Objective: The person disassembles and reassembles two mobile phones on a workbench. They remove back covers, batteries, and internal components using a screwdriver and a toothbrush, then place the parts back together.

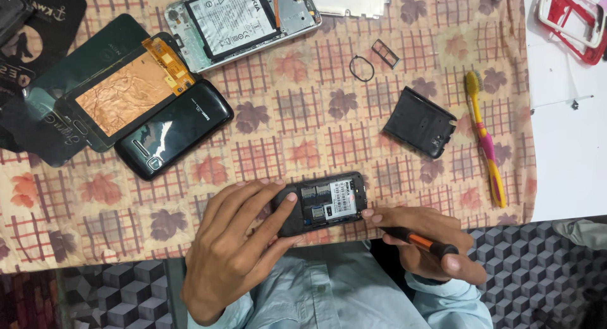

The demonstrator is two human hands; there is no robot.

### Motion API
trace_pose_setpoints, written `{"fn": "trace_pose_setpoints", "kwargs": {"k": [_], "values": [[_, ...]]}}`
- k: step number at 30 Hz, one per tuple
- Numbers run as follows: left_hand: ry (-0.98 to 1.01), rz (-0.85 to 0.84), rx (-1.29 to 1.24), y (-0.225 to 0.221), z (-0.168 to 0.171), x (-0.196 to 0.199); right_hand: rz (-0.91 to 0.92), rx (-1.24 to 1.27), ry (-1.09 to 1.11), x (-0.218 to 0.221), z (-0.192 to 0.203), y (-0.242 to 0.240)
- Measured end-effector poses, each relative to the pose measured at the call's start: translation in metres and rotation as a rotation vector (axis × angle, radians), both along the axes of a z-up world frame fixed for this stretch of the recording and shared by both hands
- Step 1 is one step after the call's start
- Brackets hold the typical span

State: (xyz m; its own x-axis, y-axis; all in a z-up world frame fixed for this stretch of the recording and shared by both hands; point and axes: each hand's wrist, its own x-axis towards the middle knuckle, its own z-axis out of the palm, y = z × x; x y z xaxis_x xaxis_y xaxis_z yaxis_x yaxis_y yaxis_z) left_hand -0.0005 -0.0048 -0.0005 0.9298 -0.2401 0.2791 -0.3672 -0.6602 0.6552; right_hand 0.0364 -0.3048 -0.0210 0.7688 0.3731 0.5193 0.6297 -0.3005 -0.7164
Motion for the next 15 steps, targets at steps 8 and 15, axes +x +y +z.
{"fn": "trace_pose_setpoints", "kwargs": {"k": [8, 15], "values": [[0.010, -0.005, 0.008, 0.000, -0.001, -0.001, -0.005, 0.197, -0.101, 0.001, -0.005, 0.016], [0.019, -0.011, 0.024, 0.001, 0.000, -0.001, 0.279, 0.286, 0.591, 0.001, 0.019, -0.018]]}}
